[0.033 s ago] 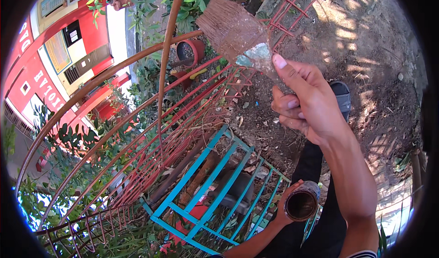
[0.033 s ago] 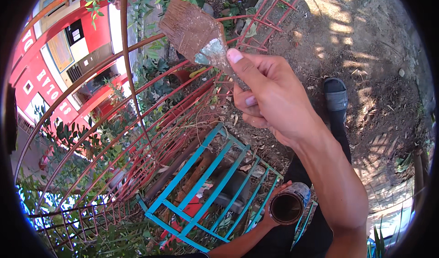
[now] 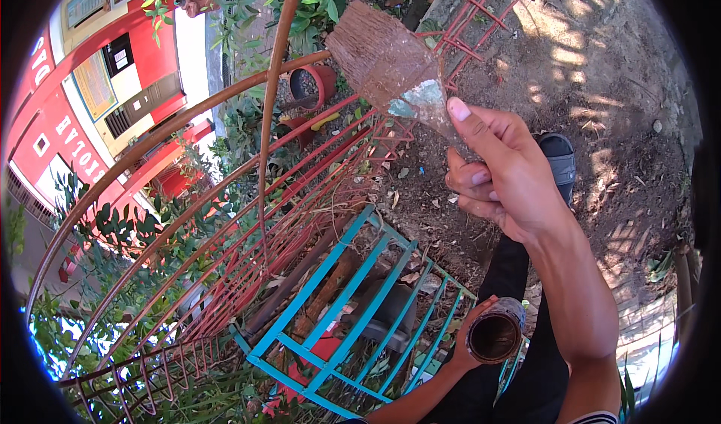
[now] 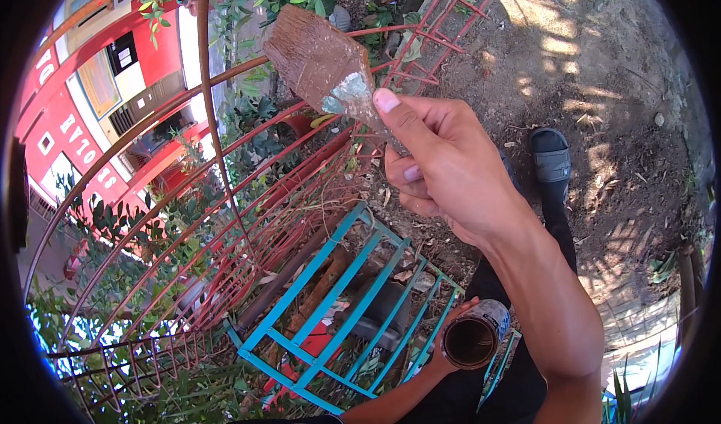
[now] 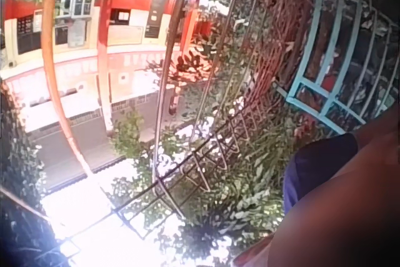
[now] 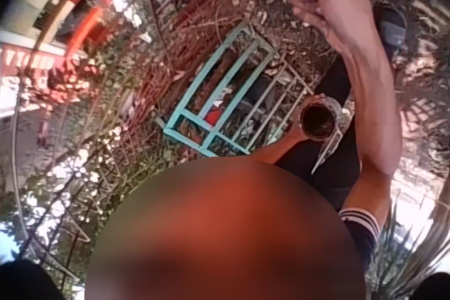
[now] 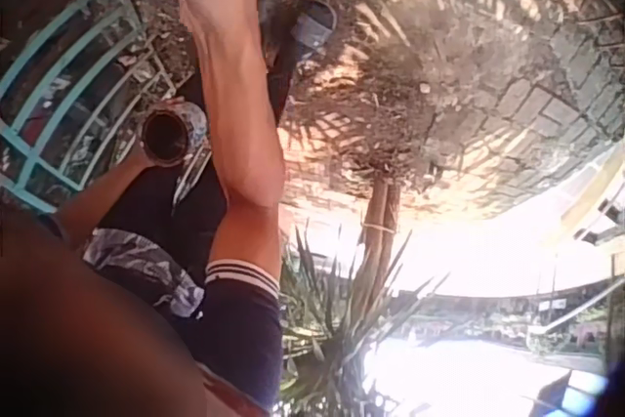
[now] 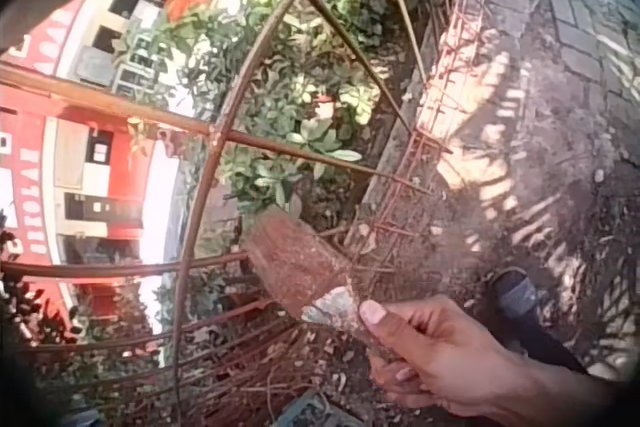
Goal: The person paints a metal fence red using a paint brush and a can of paint.
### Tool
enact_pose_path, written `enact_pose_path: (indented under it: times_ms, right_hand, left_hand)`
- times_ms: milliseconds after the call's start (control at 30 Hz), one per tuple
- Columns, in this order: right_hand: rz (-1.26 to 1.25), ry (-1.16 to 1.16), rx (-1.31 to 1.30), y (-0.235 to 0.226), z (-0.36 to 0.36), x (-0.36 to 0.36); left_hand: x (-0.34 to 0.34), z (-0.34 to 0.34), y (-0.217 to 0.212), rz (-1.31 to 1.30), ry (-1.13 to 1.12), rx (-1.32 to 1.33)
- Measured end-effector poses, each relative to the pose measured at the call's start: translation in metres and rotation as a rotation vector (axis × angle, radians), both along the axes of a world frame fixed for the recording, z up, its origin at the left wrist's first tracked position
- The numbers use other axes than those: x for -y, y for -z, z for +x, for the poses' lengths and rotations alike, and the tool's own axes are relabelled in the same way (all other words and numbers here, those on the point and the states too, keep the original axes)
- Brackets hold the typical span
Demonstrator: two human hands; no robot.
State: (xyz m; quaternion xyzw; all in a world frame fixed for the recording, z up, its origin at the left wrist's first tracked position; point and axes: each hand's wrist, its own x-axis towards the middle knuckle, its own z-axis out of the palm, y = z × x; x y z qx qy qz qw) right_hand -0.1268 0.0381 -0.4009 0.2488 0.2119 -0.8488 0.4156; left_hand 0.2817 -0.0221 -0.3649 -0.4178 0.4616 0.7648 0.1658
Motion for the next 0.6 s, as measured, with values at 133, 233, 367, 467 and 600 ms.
enact_pose_path:
  times_ms: [133,233,367,467,600]
  right_hand:
    - [-0.043,-0.105,0.016,0.005,0.013,-0.003]
    - [-0.036,-0.161,0.040,0.009,0.011,-0.003]
    - [-0.008,-0.107,-0.012,0.011,-0.011,-0.019]
    - [0.082,-0.069,-0.022,0.009,-0.025,-0.024]
    - [0.084,-0.015,-0.019,0.019,-0.028,-0.028]
  left_hand:
    - [-0.002,-0.007,-0.001,-0.021,0.100,-0.040]
    - [-0.001,-0.003,-0.002,0.086,-0.003,0.015]
    - [0.000,-0.007,-0.003,0.081,-0.003,-0.024]
    - [0.000,0.001,0.000,0.198,-0.155,0.002]
    - [-0.002,-0.007,0.000,0.097,-0.020,-0.071]
